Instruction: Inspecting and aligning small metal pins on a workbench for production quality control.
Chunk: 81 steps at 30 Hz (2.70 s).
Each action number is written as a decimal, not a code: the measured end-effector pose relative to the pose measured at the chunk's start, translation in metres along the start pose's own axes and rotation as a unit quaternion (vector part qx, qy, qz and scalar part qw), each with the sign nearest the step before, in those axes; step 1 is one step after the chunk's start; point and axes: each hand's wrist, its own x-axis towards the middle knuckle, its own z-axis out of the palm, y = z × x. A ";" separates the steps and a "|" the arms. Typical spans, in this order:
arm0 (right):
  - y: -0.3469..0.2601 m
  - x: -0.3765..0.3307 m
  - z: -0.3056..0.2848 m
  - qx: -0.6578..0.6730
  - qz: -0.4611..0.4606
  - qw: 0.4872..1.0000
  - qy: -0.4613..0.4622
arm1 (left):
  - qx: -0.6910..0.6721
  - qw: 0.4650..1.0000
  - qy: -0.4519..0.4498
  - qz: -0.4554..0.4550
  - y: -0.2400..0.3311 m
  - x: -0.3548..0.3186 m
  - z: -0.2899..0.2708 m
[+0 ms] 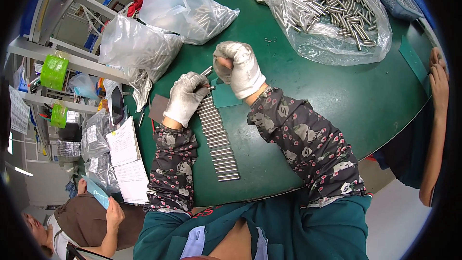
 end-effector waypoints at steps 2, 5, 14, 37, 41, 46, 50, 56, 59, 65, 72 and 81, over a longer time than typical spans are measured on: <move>-0.004 -0.003 0.003 0.009 0.018 1.000 0.000 | 0.001 1.000 0.001 -0.002 0.000 0.000 0.001; 0.000 -0.005 0.007 0.021 0.016 1.000 0.002 | 0.007 1.000 0.003 0.001 0.001 0.000 -0.001; -0.005 -0.007 0.014 0.016 0.015 0.999 0.023 | 0.015 1.000 0.005 0.006 0.001 -0.001 -0.001; 0.005 -0.015 0.029 -0.168 -0.084 0.980 -0.071 | 0.028 0.999 0.037 -0.011 -0.005 0.000 0.004; -0.003 -0.006 0.013 -0.007 0.028 1.000 -0.005 | -0.004 1.000 0.022 0.005 -0.003 -0.001 0.003; 0.006 -0.005 0.008 -0.021 -0.040 0.999 -0.007 | -0.010 1.000 0.022 0.006 -0.004 -0.001 0.002; 0.005 -0.004 0.008 -0.013 -0.033 0.999 -0.015 | -0.006 1.000 0.022 0.013 -0.005 -0.001 0.001; 0.002 -0.003 0.009 0.015 0.018 1.000 0.010 | 0.008 0.999 0.032 0.042 -0.002 -0.002 0.000; 0.001 -0.003 0.009 0.007 -0.012 1.000 0.025 | 0.013 0.999 0.032 0.040 -0.003 -0.001 0.001; 0.001 -0.002 0.013 0.011 -0.011 0.999 0.030 | 0.005 0.999 0.032 0.037 -0.002 -0.001 0.001; 0.001 -0.003 0.013 0.014 -0.014 0.999 0.029 | 0.008 0.999 0.025 0.032 -0.003 -0.001 0.001; -0.001 -0.004 0.013 0.010 0.004 1.000 0.029 | 0.017 0.999 0.024 0.027 -0.002 0.000 0.001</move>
